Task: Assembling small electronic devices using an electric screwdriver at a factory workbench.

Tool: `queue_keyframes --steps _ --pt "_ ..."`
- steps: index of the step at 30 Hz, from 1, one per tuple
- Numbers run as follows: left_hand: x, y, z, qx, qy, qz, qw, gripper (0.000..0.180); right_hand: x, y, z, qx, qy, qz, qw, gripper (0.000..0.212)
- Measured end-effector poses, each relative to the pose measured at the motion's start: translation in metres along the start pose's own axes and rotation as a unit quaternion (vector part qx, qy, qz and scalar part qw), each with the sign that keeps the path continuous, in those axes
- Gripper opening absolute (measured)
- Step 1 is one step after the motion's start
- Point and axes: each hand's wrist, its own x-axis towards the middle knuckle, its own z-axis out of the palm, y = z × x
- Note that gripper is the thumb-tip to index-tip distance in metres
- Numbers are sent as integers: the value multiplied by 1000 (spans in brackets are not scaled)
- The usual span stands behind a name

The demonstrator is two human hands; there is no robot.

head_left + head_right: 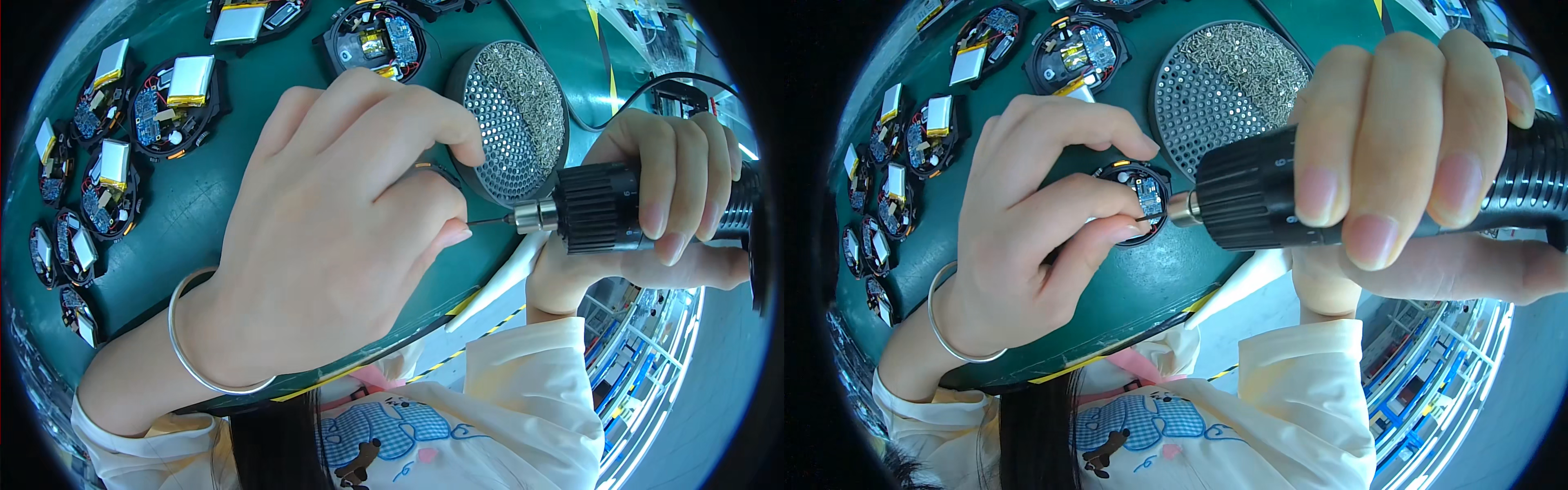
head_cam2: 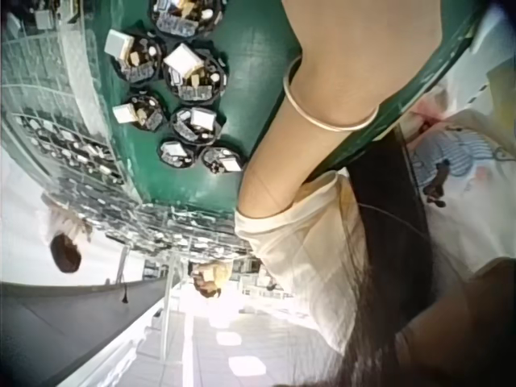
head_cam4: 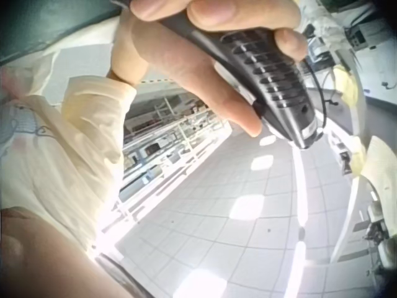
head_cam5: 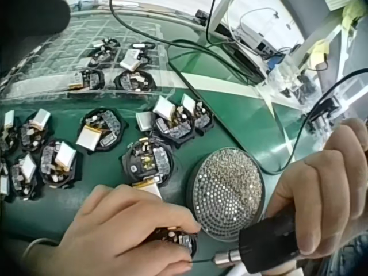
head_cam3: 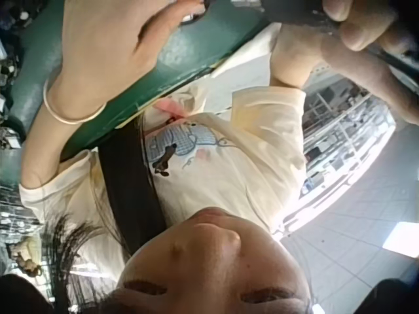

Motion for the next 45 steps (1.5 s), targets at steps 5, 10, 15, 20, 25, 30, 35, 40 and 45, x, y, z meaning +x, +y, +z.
queue_keyframes --steps 5,10,15,20,25,30,35,40,45 --pt "-7 -19 26 -92 158 85 979 10 -1 -10 -3 -14 -21 9 1000 53" --pt "3 9 -2 40 -19 -45 998 41 -4 -7 -6 -92 -106 13 990 60" --pt "-1 9 -4 65 -50 -48 995 56 -5 4 1 -169 -165 -28 971 66" --pt "0 3 -8 102 -44 75 991 54 -1 -1 -2 -195 -245 4 950 78" --pt "2 9 -3 73 -43 -53 995 51 1 8 5 -211 -272 -17 939 76" --pt "5 15 -6 81 -61 -80 992 50 6 13 11 -226 -317 9 921 79" --pt "-11 0 8 56 -22 -62 996 49 7 16 12 -236 -324 23 916 83" --pt "-11 -3 11 80 5 -34 996 47 9 14 17 -238 -334 30 911 86" --pt "4 17 -2 112 -15 -11 994 47 9 16 16 -236 -341 33 909 85"
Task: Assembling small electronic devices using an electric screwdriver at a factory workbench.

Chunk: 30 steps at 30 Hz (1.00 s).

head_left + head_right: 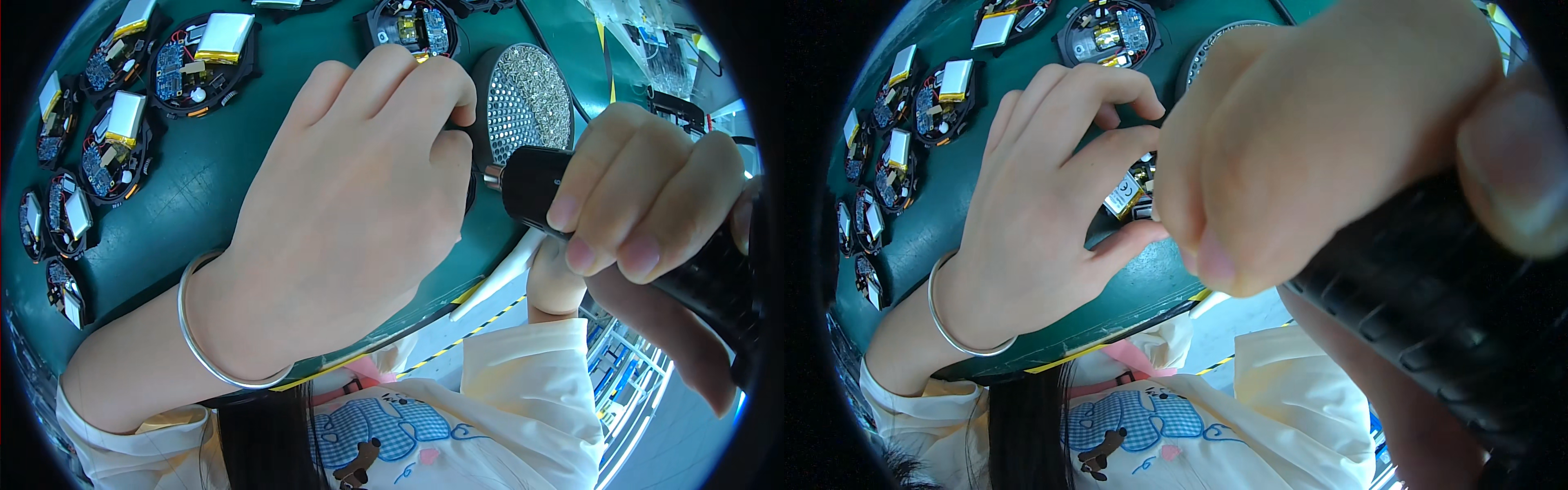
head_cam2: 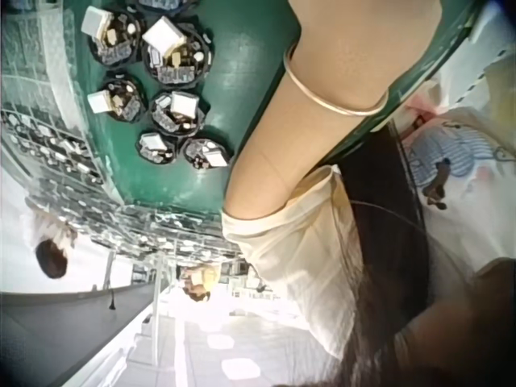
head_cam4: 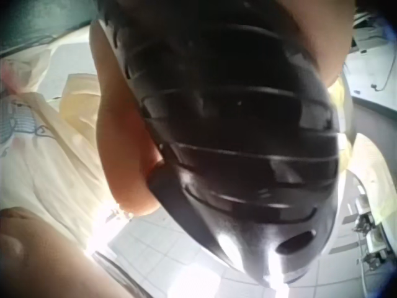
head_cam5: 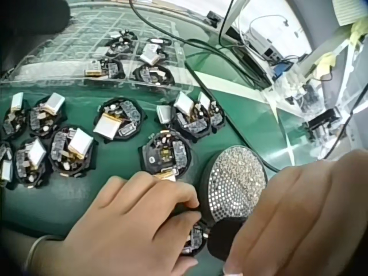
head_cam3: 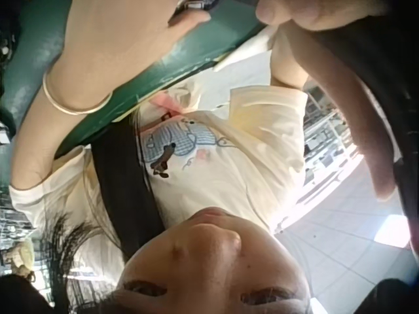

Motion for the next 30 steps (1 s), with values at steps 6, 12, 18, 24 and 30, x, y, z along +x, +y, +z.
queue_keyframes --steps 6,12,18,24,30 --pt "-8 -10 8 -56 11 -19 998 47 -2 6 -1 3 6 1 1000 86" --pt "-7 -10 6 -50 0 -14 999 48 -10 7 -3 12 13 -12 1000 86" --pt "-12 -5 8 -51 -23 -39 998 51 -25 -4 -28 55 65 -21 996 85" --pt "21 -22 -24 18 23 38 999 47 -51 -20 -63 45 148 -33 987 91" --pt "20 -16 -37 229 -7 62 971 39 -39 -9 -54 8 58 -28 998 98"
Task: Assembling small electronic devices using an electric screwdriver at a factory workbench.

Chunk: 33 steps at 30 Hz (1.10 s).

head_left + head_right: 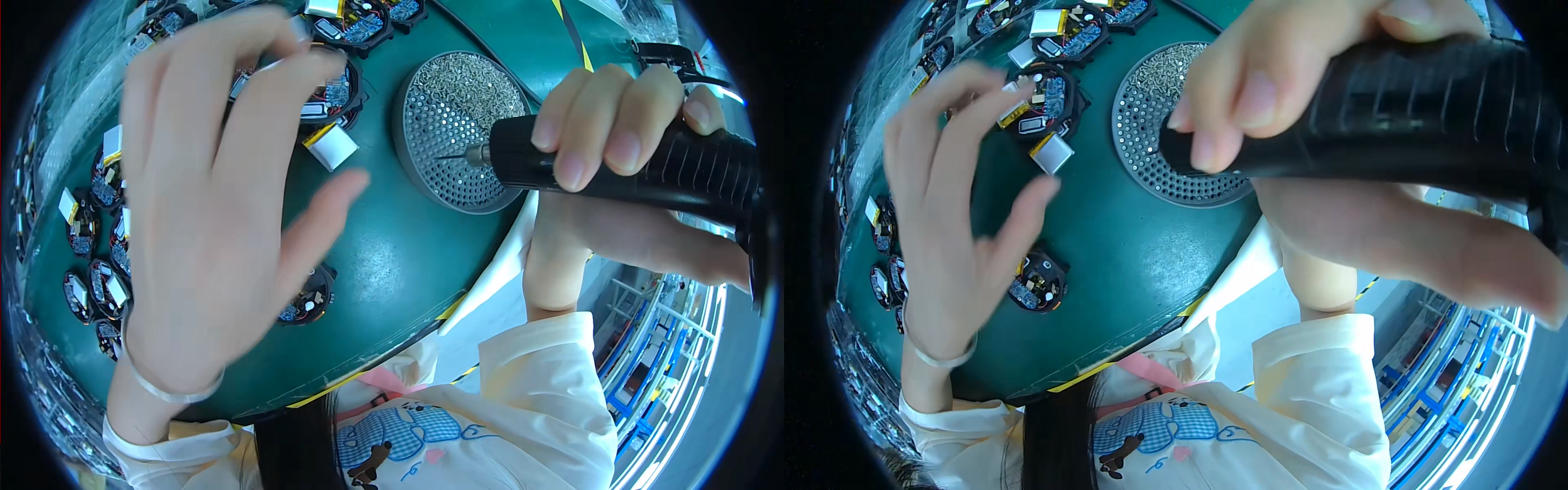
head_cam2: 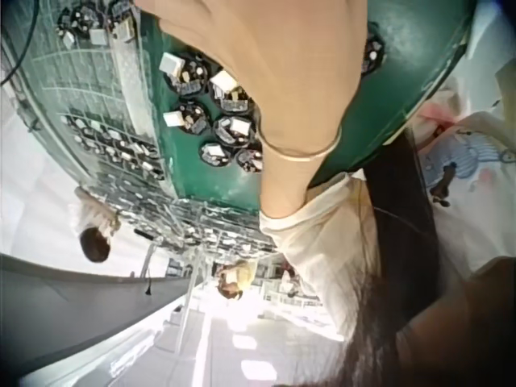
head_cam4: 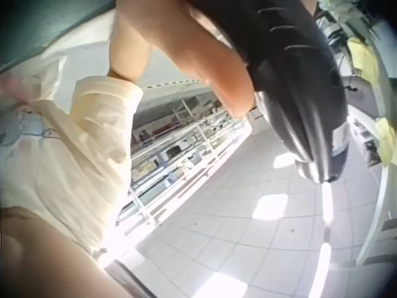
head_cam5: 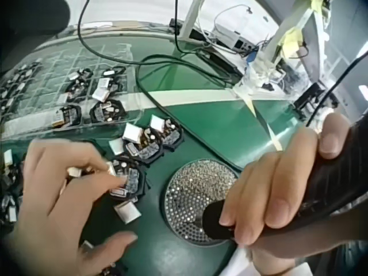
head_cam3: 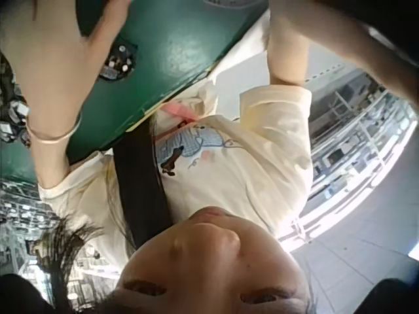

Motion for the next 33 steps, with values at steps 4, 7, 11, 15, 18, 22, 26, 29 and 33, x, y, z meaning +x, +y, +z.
queue_keyframes --steps 4,7,11,15,18,22,26,29,33 --pt "-31 22 -21 -25 -151 -55 987 42 2 9 1 4 -28 -33 999 100" --pt "-52 40 -27 22 -175 -44 983 39 12 16 5 19 -42 -50 998 101" --pt "-55 52 -19 89 -137 39 986 9 12 11 8 8 -39 -28 999 99" --pt "-55 51 3 -20 -118 56 991 25 9 10 15 7 -23 -14 1000 97" --pt "-48 50 11 -70 -110 23 991 28 9 8 19 7 -5 -15 1000 96" --pt "-42 39 23 -94 -80 57 991 32 5 7 23 4 9 -13 1000 95" --pt "-40 36 35 -182 -52 5 982 31 2 7 25 0 22 -14 1000 93" --pt "-41 36 40 -180 -18 8 983 37 -1 -5 21 -12 56 -7 998 92" --pt "-41 33 42 -169 -31 12 985 44 -2 -12 8 20 29 25 999 80"
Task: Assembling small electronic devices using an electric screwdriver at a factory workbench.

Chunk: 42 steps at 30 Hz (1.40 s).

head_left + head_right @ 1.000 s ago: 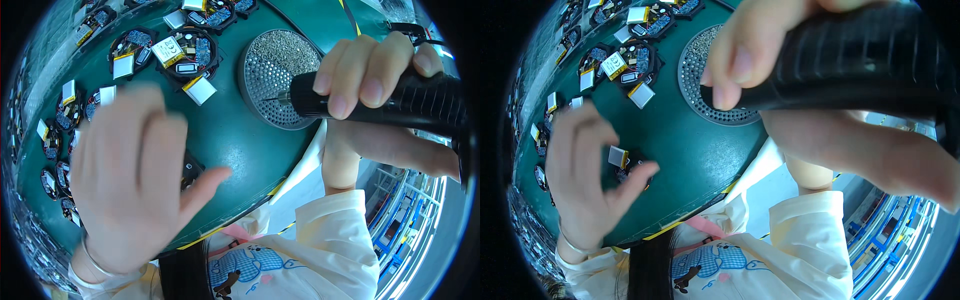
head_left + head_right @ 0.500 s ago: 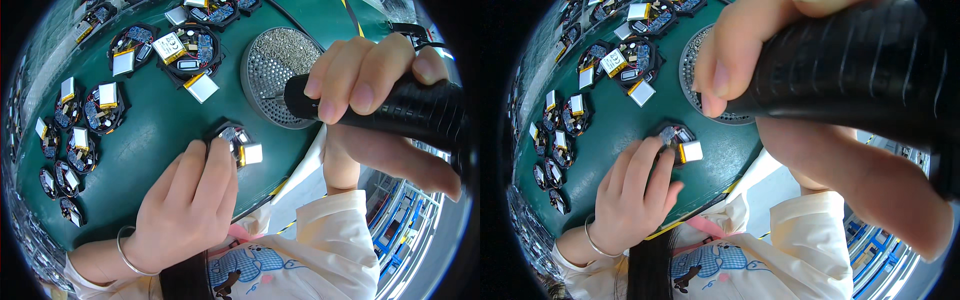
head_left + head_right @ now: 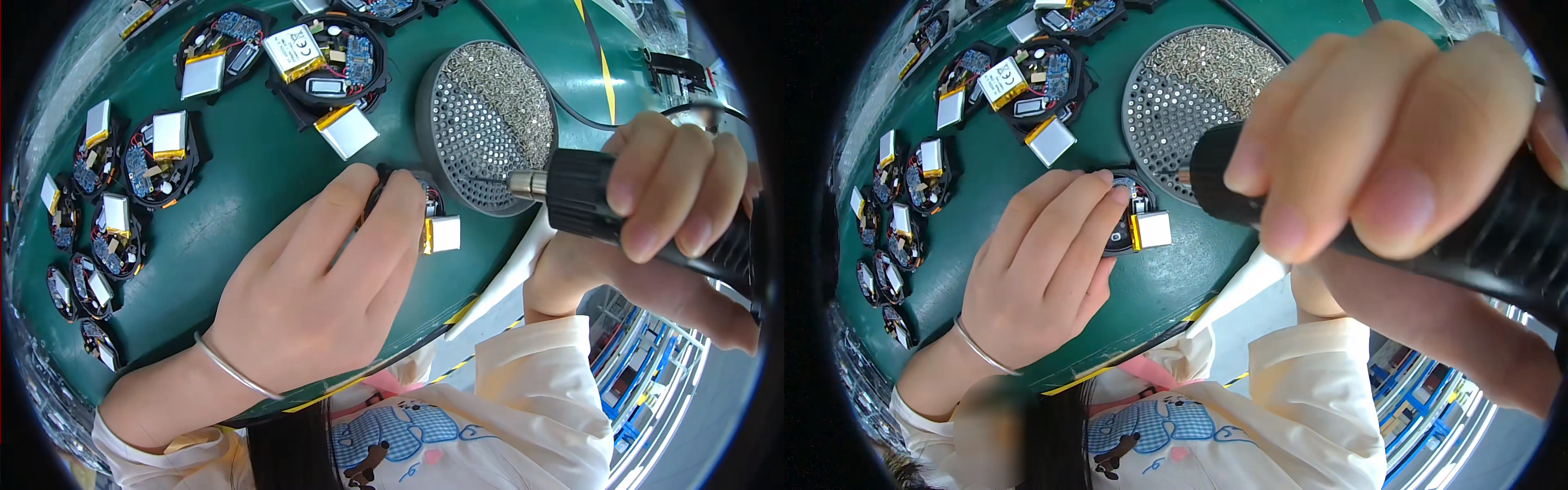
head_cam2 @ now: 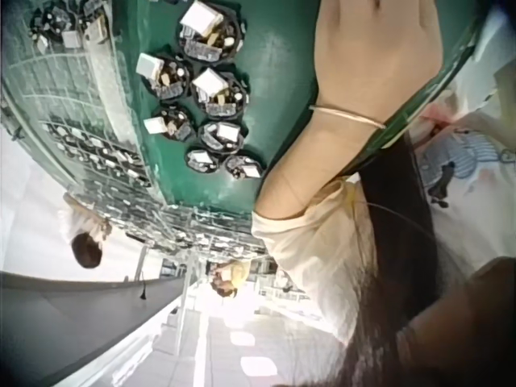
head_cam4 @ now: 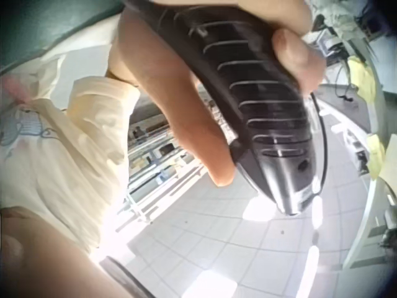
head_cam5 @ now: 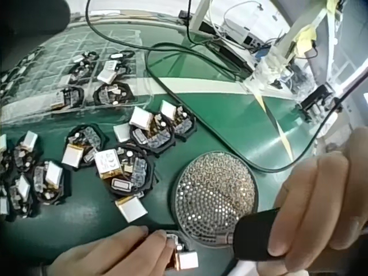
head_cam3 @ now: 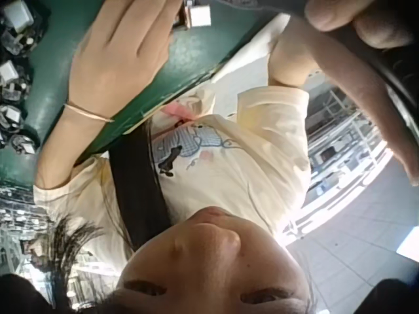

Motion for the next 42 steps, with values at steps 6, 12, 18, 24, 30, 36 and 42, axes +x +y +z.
queue_keyframes --steps 6,12,18,24,30,36,42 --pt "0 0 3 -1 16 9 1000 45 3 2 6 18 -62 22 998 74" --pt "1 -1 4 -9 26 15 1000 45 0 8 27 1 31 17 999 72" --pt "1 0 3 -14 25 7 1000 47 -2 4 37 -1 81 41 996 70" --pt "3 -1 6 -41 40 5 998 45 10 17 44 -7 2 -25 1000 69" --pt "3 0 9 -74 67 -19 995 45 14 14 47 -33 -27 12 999 77" --pt "4 1 6 -83 43 -22 995 45 16 12 50 -27 -15 12 999 78" --pt "3 1 0 -123 13 -60 991 46 19 12 52 -20 -19 12 1000 79"
